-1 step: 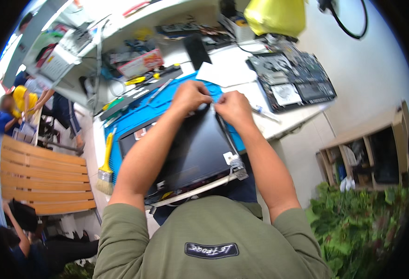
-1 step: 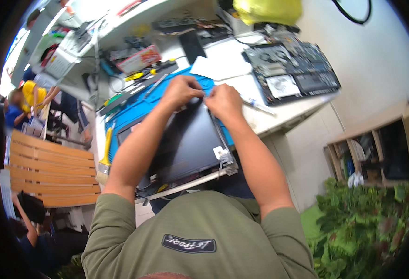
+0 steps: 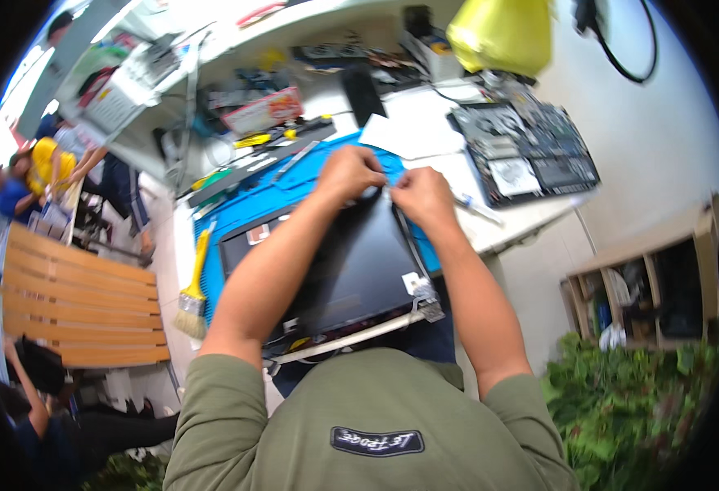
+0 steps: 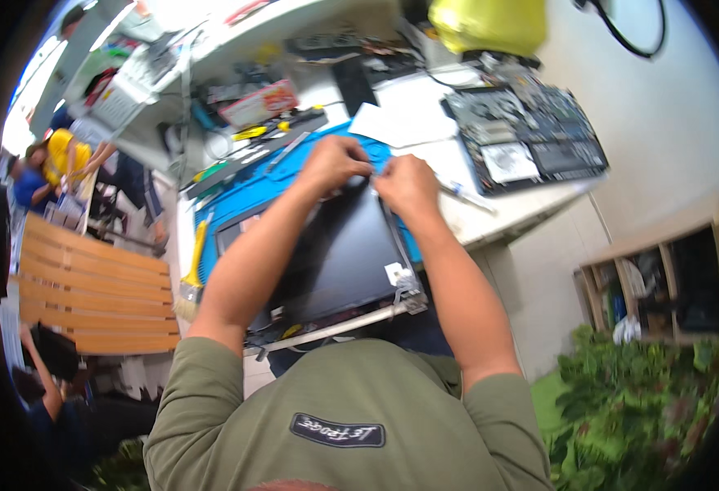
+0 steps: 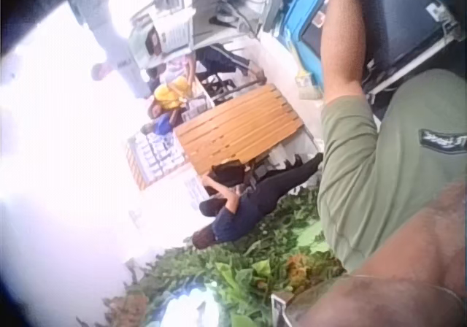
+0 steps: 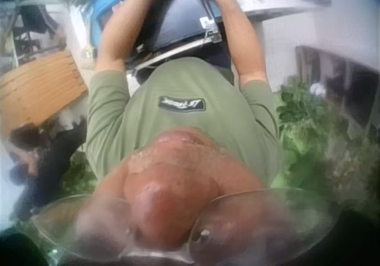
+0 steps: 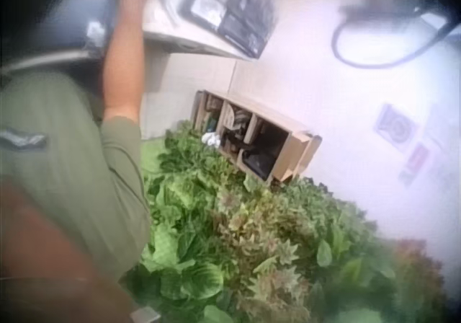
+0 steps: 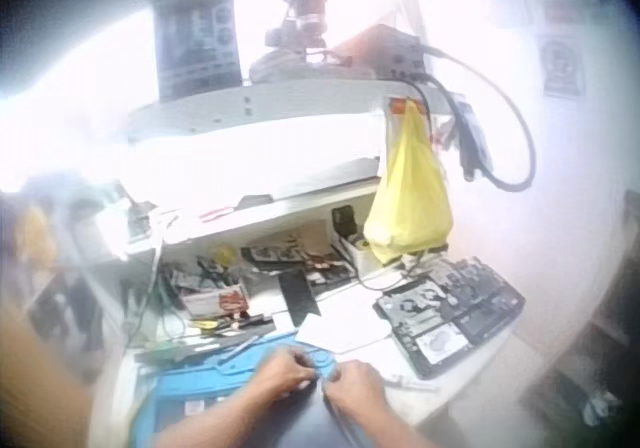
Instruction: The person positions a laptop screen assembly onto the bench, aligns the internal cabling, and uses a precision screwdriver to secure the screen components.
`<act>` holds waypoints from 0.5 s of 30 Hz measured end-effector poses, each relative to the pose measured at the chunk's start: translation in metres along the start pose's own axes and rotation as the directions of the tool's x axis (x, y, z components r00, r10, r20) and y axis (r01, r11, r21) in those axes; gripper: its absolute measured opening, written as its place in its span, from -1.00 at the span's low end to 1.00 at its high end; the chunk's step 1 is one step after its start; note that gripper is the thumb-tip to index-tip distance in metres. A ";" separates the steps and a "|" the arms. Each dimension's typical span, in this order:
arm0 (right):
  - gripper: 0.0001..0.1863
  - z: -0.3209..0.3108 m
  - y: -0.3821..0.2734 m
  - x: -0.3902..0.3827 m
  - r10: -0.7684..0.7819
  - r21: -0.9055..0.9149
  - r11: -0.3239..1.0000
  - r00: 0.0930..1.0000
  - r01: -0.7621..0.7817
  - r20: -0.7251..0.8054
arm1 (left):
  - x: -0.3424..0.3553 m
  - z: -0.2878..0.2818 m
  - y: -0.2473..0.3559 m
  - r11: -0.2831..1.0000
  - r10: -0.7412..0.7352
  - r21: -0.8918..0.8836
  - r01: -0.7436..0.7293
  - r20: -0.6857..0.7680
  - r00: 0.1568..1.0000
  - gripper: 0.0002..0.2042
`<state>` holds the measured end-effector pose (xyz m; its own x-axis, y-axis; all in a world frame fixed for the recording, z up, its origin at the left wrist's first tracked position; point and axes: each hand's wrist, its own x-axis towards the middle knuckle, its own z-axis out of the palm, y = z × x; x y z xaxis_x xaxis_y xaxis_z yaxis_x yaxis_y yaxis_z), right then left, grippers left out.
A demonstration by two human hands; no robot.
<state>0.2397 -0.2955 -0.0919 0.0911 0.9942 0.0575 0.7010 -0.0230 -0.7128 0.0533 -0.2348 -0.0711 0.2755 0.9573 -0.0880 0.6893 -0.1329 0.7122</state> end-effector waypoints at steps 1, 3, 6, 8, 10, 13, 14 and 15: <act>-0.82 -0.002 0.000 0.002 0.002 -0.010 1.000 1.000 -0.002 0.001 | 0.001 0.001 0.003 1.000 0.002 0.031 -0.001 -0.016 1.000 -0.76; -0.82 -0.009 0.003 -0.001 0.028 0.004 1.000 0.998 -0.028 -0.056 | 0.003 0.006 0.017 0.997 0.001 0.083 0.001 -0.026 1.000 -0.74; -0.83 -0.002 -0.003 -0.003 0.034 0.008 0.999 0.998 -0.034 -0.056 | -0.003 0.006 0.009 0.997 -0.014 0.071 0.019 -0.077 0.997 -0.76; -0.83 0.001 -0.008 -0.005 0.050 0.016 0.999 0.997 -0.049 -0.061 | -0.007 0.007 0.006 0.998 -0.007 0.060 0.015 -0.119 0.993 -0.78; -0.80 -0.004 -0.002 -0.007 0.084 0.003 0.996 0.993 -0.084 -0.082 | -0.008 0.009 0.016 0.999 -0.017 0.041 0.021 -0.100 0.995 -0.77; -0.77 -0.002 -0.001 0.003 0.079 -0.052 0.995 0.996 -0.080 -0.028 | 0.001 0.011 0.001 0.989 0.115 0.104 -0.104 -0.105 0.988 -0.75; -0.77 0.002 0.007 0.005 0.073 -0.050 0.996 0.996 -0.075 -0.044 | 0.000 0.010 0.001 0.993 0.095 0.082 -0.089 -0.072 0.993 -0.76; -0.76 0.009 0.011 0.006 0.061 -0.043 0.997 0.996 -0.063 -0.059 | -0.004 0.003 0.003 0.994 0.079 0.073 -0.079 -0.001 0.997 -0.75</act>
<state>0.2414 -0.2887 -0.1062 0.1751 0.9830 0.0556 0.7236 -0.0902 -0.6843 0.0568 -0.2404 -0.0706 0.3287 0.9439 -0.0308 0.7122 -0.2264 0.6645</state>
